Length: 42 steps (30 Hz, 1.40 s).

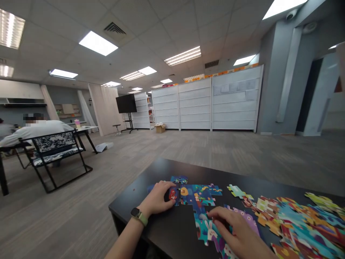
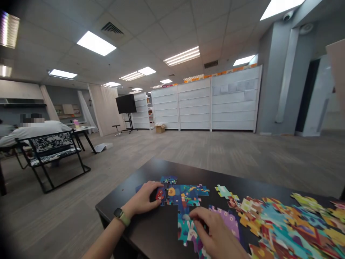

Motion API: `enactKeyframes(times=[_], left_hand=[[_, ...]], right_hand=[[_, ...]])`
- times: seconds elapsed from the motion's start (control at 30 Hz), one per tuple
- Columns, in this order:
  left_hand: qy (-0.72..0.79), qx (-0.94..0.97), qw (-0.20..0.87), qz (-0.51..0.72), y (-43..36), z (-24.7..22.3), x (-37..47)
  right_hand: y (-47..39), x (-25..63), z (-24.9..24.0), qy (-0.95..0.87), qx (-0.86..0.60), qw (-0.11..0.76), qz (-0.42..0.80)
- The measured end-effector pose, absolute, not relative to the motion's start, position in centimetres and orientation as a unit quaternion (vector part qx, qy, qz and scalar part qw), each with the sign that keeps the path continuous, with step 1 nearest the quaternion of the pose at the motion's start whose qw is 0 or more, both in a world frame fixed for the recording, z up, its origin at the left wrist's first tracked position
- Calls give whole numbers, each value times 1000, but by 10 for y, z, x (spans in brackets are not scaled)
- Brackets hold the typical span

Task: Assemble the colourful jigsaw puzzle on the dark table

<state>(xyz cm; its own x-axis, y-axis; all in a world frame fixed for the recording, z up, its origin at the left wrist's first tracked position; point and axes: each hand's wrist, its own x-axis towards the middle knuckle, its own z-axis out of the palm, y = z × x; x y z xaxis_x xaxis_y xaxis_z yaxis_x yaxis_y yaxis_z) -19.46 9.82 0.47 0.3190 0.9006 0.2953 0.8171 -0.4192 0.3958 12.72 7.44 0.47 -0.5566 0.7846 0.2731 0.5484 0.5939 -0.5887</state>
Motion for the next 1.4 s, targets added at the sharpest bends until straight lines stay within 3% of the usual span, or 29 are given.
enactKeyframes(times=[1.23, 1.4], left_hand=[[537, 807, 128, 208, 61, 17, -186], [544, 796, 135, 228, 63, 2, -193]], right_hand=[[68, 131, 3, -847, -394, 279, 221], [60, 127, 12, -854, -391, 276, 205]])
